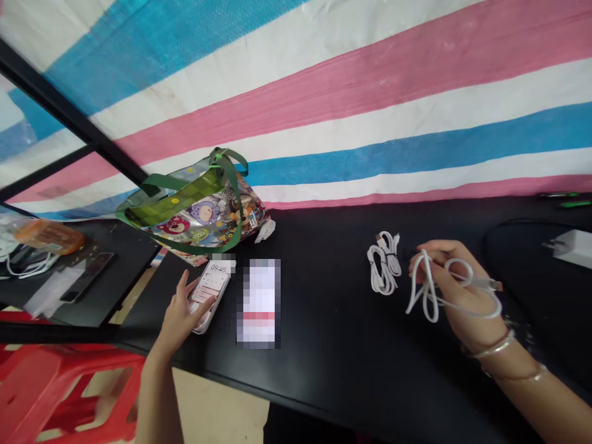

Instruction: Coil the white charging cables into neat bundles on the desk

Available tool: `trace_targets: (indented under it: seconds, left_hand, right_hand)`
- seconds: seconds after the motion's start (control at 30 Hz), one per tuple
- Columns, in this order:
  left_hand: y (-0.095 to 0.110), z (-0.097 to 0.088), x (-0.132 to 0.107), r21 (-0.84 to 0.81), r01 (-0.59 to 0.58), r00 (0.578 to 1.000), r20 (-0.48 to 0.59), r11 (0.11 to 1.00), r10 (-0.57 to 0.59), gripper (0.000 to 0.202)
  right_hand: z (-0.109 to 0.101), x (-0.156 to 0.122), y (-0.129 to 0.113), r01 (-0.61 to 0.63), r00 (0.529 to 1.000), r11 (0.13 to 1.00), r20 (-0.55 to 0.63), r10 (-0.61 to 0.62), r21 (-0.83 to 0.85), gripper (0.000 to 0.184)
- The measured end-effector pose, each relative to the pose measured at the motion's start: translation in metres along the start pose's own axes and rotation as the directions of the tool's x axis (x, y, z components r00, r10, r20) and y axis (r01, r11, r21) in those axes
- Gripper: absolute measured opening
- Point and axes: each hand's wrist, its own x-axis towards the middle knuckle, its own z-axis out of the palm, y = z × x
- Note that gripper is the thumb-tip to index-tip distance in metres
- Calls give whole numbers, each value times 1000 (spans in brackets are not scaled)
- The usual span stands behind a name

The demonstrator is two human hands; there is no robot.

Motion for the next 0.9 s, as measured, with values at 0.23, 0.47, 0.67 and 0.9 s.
trace_targets:
  seconds: [0.23, 0.47, 0.67, 0.9]
  left_hand:
    - [5, -4, 2, 15, 47, 997, 53, 999, -47, 88]
    - [9, 2, 6, 104, 22, 1000, -14, 994, -21, 89]
    - [-3, -5, 9, 13, 21, 997, 69, 1000, -21, 94]
    - [-18, -16, 6, -166, -71, 984, 153, 984, 96, 81]
  right_hand:
    - [-1, 1, 3, 58, 998, 997, 28, -56, -60, 21]
    - [-3, 0, 10, 115, 993, 992, 25, -114, -50, 21]
    - [-1, 0, 0, 106, 994, 990, 36, -103, -98, 19]
    - [2, -3, -3, 171, 984, 963, 80, -157, -208, 21]
